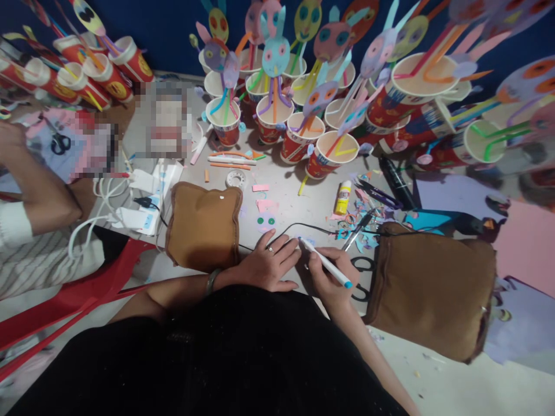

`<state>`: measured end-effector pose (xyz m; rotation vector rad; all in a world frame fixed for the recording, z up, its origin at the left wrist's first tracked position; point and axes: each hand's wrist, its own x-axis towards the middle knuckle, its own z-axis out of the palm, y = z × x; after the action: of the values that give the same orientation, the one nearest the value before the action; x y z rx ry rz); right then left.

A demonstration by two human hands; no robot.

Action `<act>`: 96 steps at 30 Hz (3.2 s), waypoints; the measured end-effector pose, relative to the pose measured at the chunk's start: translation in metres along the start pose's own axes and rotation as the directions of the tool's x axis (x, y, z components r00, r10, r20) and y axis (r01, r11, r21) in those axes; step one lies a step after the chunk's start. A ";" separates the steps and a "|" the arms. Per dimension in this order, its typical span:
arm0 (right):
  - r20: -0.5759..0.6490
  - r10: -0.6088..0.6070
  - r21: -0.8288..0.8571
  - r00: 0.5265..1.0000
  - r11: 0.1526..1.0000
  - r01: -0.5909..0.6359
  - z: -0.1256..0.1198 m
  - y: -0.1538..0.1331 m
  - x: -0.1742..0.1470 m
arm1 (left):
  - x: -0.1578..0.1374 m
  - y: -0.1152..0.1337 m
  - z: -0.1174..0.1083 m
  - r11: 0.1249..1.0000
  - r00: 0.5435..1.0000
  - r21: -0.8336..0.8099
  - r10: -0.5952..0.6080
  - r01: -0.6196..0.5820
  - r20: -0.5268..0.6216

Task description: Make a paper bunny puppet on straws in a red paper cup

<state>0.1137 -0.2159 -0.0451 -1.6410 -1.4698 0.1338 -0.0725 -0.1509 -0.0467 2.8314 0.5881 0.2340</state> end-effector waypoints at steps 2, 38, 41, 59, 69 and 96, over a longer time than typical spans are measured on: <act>-0.001 0.012 -0.026 1.000 1.000 -0.012 0.000 0.001 -0.001 | 0.000 0.000 0.000 1.000 1.000 -0.001 -0.001 0.001 0.002; 0.037 0.019 0.007 0.999 1.000 -0.019 0.002 -0.003 0.001 | 0.000 0.002 -0.002 1.000 1.000 -0.002 -0.009 0.009 0.007; 0.035 0.024 0.009 0.999 1.000 -0.025 0.003 -0.003 0.001 | 0.001 0.002 -0.003 1.000 1.000 -0.009 -0.009 0.009 0.005; 0.008 0.041 -0.024 0.999 0.999 -0.041 0.002 -0.001 -0.001 | 0.001 0.001 -0.003 1.000 1.000 0.011 -0.012 0.012 0.003; 0.014 0.029 -0.032 0.999 0.999 -0.029 0.000 0.000 -0.001 | 0.002 0.002 -0.005 1.000 1.000 0.005 -0.014 0.014 0.019; -0.003 0.030 -0.028 1.000 0.999 -0.030 0.002 -0.002 0.000 | 0.002 0.002 -0.006 1.000 0.999 -0.011 -0.018 0.019 0.029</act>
<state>0.1110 -0.2147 -0.0451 -1.6855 -1.4516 0.1276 -0.0715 -0.1506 -0.0402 2.8125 0.6045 0.1927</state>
